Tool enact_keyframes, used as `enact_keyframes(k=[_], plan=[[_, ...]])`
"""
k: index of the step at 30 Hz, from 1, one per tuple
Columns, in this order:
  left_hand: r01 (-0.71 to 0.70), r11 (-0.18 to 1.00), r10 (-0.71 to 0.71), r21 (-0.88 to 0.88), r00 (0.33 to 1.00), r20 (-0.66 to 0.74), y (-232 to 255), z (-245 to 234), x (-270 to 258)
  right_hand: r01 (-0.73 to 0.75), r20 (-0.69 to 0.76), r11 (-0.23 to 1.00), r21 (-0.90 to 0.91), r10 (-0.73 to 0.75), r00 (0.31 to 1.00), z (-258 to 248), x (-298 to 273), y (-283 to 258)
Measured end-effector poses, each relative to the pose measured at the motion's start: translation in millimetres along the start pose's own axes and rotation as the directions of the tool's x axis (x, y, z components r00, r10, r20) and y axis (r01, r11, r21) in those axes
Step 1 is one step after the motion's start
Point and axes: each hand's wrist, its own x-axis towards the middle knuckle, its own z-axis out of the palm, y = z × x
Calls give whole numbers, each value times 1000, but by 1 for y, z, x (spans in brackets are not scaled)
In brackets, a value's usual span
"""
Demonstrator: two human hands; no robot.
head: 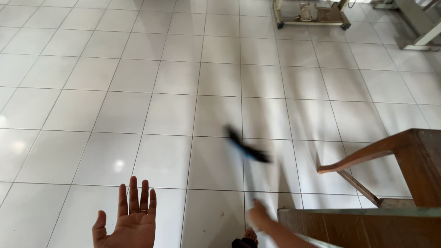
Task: The person sweeps a white tiled floor with a long-handled broom, moving systematically across the room and along the walls. The person uses the broom to gather debris into a pile near the doorway.
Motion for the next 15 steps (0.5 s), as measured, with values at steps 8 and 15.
enact_keyframes(k=[8, 15], plan=[[-36, 999, 36, -5, 999, -27, -10, 19, -2, -363, 464, 813, 456, 132, 876, 23, -57, -91], [-72, 997, 72, -32, 997, -18, -5, 31, -2, 28, 262, 912, 410, -148, 954, -106, -81, -103]])
